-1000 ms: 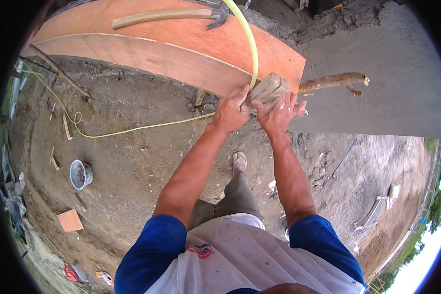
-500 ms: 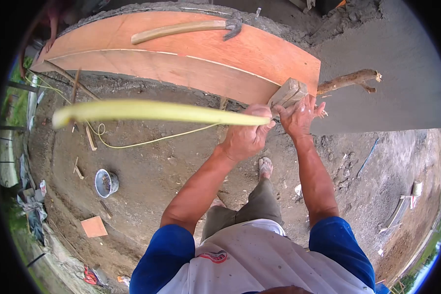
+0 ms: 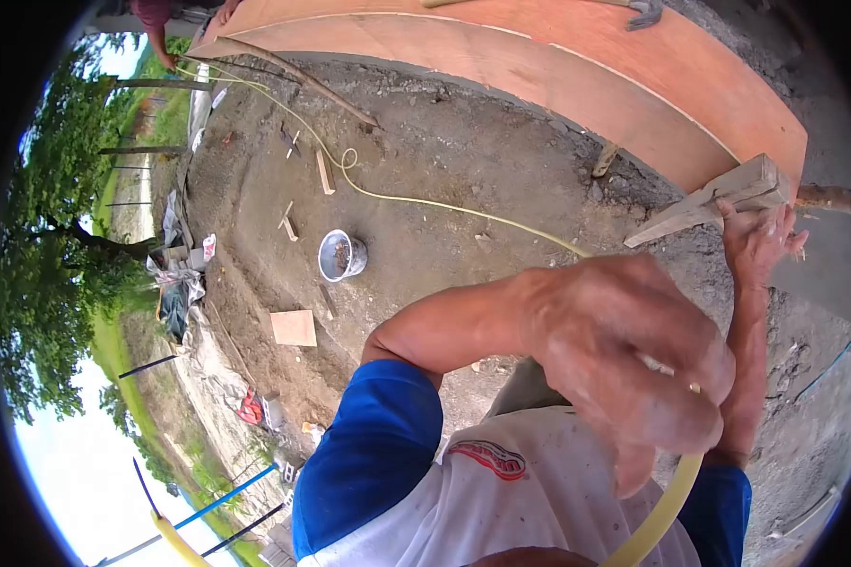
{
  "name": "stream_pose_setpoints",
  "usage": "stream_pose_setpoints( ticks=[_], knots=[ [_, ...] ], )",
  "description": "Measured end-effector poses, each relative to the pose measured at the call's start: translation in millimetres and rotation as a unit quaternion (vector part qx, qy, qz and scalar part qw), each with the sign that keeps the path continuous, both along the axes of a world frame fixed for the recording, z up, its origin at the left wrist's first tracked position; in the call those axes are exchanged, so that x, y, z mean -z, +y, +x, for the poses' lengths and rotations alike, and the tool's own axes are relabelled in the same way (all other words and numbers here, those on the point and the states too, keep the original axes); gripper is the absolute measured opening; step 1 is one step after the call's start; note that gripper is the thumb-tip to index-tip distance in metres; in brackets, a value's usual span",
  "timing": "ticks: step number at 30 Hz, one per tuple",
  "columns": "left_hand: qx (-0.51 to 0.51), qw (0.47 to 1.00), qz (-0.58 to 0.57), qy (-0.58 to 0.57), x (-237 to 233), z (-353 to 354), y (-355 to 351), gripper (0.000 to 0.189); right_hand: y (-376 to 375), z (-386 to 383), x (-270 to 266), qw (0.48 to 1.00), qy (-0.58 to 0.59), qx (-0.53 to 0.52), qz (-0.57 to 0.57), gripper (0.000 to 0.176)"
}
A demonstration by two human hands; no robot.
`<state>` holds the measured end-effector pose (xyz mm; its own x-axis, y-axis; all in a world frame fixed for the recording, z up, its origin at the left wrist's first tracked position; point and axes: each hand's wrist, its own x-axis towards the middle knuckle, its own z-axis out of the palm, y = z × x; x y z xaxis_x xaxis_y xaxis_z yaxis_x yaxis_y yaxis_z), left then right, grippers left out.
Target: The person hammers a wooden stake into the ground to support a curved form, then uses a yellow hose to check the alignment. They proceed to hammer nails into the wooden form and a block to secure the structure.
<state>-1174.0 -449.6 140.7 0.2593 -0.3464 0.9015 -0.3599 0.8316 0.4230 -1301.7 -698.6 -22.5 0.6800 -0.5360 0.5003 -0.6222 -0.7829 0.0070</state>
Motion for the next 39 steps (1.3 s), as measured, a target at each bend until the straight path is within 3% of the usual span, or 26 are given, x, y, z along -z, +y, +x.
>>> stream_pose_setpoints(
  ticks=[3,5,7,9,12,15,16,19,23,25,27,28,29,31,34,36,39],
  knots=[
    [-0.274,0.941,0.168,-0.110,18.0,129.5,-40.1,0.051,6.0,3.7,-3.5,1.000,-0.001,0.006,0.005,0.076],
    [-0.430,0.772,0.402,-0.237,52.4,237.3,-83.0,0.066,9.1,2.2,-8.7,1.000,0.018,0.015,0.004,0.076],
    [-0.503,0.658,0.424,-0.368,96.7,315.8,-114.2,0.062,11.1,3.0,-10.8,1.000,-0.001,0.004,0.010,0.076],
    [-0.485,0.587,0.534,-0.368,95.9,325.6,-118.7,0.061,12.1,5.2,-9.5,1.000,-0.017,0.001,0.022,0.076],
    [-0.366,0.579,0.614,-0.392,100.6,343.2,-124.3,0.064,12.9,4.3,-12.6,0.999,0.004,0.025,0.047,0.077],
    [-0.389,0.544,0.611,-0.423,107.4,332.4,-121.7,0.062,17.8,5.2,-19.6,0.997,-0.001,0.026,0.073,0.078],
    [-0.380,0.530,0.647,-0.396,90.1,312.5,-120.8,0.061,17.8,5.0,-19.5,0.997,0.005,0.027,0.074,0.078],
    [-0.465,0.564,0.494,-0.471,117.1,343.5,-116.9,0.062,15.6,6.4,-16.9,0.998,0.000,0.019,0.058,0.077],
    [-0.432,0.523,0.525,-0.514,38.2,299.5,-93.1,0.051,20.8,8.5,-24.6,0.998,0.006,0.017,0.062,0.077],
    [-0.470,0.621,0.389,-0.492,31.1,282.0,-60.9,0.051,20.6,7.5,-23.0,0.997,0.019,0.033,0.062,0.078],
    [-0.460,0.623,0.463,-0.431,22.8,241.8,-14.8,0.046,17.9,8.6,-20.1,0.997,0.018,0.042,0.055,0.079],
    [-0.414,0.660,0.498,-0.380,26.2,216.7,6.7,0.041,17.5,7.9,-17.9,0.998,0.016,0.041,0.051,0.079],
    [-0.365,0.693,0.529,-0.327,38.9,190.5,24.3,0.036,18.1,7.2,-18.7,0.998,0.014,0.039,0.045,0.080],
    [-0.236,0.789,0.539,-0.177,108.0,145.5,47.9,0.029,20.1,7.4,-24.5,0.998,0.007,0.033,0.052,0.080],
    [-0.117,0.848,0.513,-0.068,229.4,74.5,43.9,0.026,19.0,9.0,-22.9,0.999,0.017,0.033,0.034,0.081],
    [-0.117,0.889,0.444,0.002,287.0,33.7,22.4,0.021,17.6,6.9,-20.4,0.997,0.059,0.052,0.028,0.083],
    [-0.136,0.913,0.381,0.046,304.9,7.0,-10.1,0.016,12.1,6.3,-11.9,0.998,0.042,0.041,-0.028,0.085]
  ],
)
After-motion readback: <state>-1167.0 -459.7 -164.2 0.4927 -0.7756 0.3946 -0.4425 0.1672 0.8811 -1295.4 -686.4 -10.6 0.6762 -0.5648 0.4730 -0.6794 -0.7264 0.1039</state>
